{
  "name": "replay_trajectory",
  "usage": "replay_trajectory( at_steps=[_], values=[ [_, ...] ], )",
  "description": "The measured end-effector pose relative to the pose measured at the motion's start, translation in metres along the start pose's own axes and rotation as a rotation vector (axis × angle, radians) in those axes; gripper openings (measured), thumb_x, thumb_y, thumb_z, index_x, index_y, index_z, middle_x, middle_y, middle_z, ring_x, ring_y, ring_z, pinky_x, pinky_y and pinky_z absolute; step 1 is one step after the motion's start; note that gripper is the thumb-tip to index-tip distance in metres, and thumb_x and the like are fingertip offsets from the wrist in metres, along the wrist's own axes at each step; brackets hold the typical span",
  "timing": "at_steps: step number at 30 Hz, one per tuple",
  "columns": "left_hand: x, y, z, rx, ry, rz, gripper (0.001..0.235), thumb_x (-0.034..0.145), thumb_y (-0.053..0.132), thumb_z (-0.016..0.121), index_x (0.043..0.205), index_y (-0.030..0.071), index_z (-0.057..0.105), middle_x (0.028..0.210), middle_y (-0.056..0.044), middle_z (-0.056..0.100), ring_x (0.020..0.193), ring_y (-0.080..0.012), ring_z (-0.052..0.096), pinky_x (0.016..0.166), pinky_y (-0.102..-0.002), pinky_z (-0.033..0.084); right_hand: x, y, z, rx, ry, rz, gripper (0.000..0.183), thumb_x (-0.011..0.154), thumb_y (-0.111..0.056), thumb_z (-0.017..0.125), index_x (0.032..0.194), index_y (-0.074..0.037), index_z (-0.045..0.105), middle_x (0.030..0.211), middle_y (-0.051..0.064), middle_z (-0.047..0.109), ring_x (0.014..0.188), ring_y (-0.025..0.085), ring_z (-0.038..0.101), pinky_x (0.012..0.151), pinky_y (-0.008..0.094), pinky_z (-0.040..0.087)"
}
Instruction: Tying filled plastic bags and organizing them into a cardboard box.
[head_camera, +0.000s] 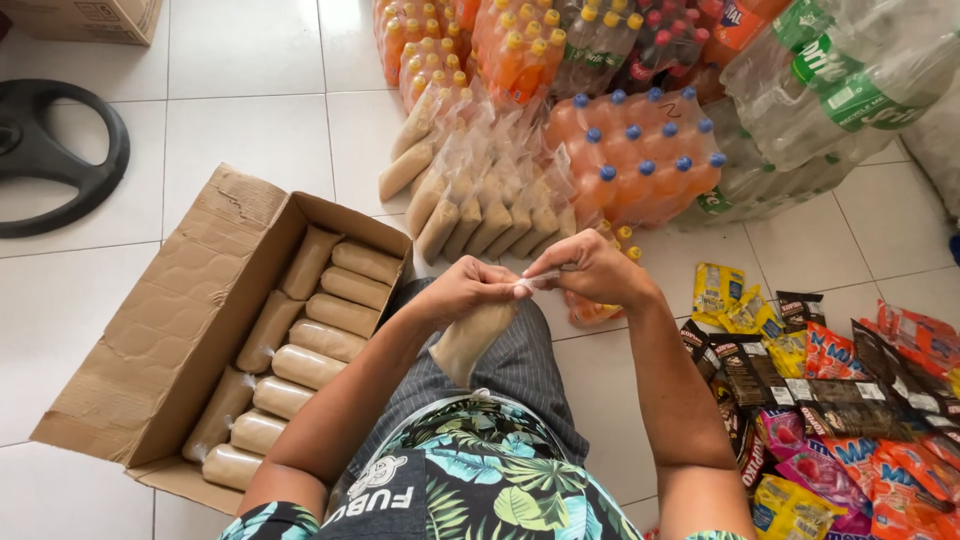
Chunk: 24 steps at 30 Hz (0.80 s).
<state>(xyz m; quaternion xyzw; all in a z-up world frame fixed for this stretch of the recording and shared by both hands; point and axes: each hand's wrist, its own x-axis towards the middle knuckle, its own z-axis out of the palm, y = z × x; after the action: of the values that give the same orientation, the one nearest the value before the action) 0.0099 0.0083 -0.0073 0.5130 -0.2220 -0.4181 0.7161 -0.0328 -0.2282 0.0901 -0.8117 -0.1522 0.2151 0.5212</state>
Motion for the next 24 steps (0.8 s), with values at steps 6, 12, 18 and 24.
replay_trajectory(
  at_steps=[6, 12, 18, 24],
  values=[
    [-0.007, 0.008, 0.003, -0.08, -0.153, -0.032, 0.032, 0.104, 0.03, 0.063, 0.103, 0.001, 0.078, 0.096, -0.005, 0.075, 0.085, -0.0083, 0.065, 0.078, -0.025, 0.054, 0.0, -0.02, -0.006, -0.244, 0.113, -0.379, 0.023, 0.078, 0.01, 0.073, 0.094, -0.005, 0.08, 0.089, 0.006, 0.078, 0.08, 0.014, 0.075, 0.071, 0.026, 0.06],
    [-0.005, 0.003, 0.002, -0.226, -0.107, -0.026, 0.03, 0.104, 0.025, 0.063, 0.099, -0.001, 0.076, 0.093, -0.007, 0.076, 0.081, -0.0124, 0.069, 0.075, -0.027, 0.056, 0.004, -0.023, -0.012, -0.244, 0.072, -0.437, 0.025, 0.077, 0.014, 0.07, 0.092, -0.004, 0.079, 0.092, 0.005, 0.075, 0.082, 0.016, 0.074, 0.073, 0.027, 0.059],
    [-0.008, 0.001, 0.002, -0.161, -0.084, 0.062, 0.022, 0.101, 0.02, 0.069, 0.101, 0.0, 0.078, 0.092, -0.005, 0.076, 0.08, -0.0094, 0.068, 0.073, -0.025, 0.056, 0.005, -0.014, -0.019, 0.014, 0.04, -0.391, 0.026, 0.089, 0.008, 0.061, 0.107, -0.004, 0.076, 0.105, 0.01, 0.074, 0.098, 0.017, 0.071, 0.087, 0.028, 0.056],
    [-0.007, -0.013, 0.004, -0.034, 0.01, 0.109, 0.018, 0.1, 0.017, 0.073, 0.103, 0.001, 0.079, 0.087, 0.002, 0.071, 0.077, -0.004, 0.059, 0.067, -0.021, 0.048, 0.013, -0.053, 0.002, -0.086, 0.07, -0.093, 0.023, 0.103, -0.017, 0.059, 0.12, -0.01, 0.073, 0.112, 0.008, 0.074, 0.098, 0.013, 0.07, 0.088, 0.027, 0.056]
  ],
)
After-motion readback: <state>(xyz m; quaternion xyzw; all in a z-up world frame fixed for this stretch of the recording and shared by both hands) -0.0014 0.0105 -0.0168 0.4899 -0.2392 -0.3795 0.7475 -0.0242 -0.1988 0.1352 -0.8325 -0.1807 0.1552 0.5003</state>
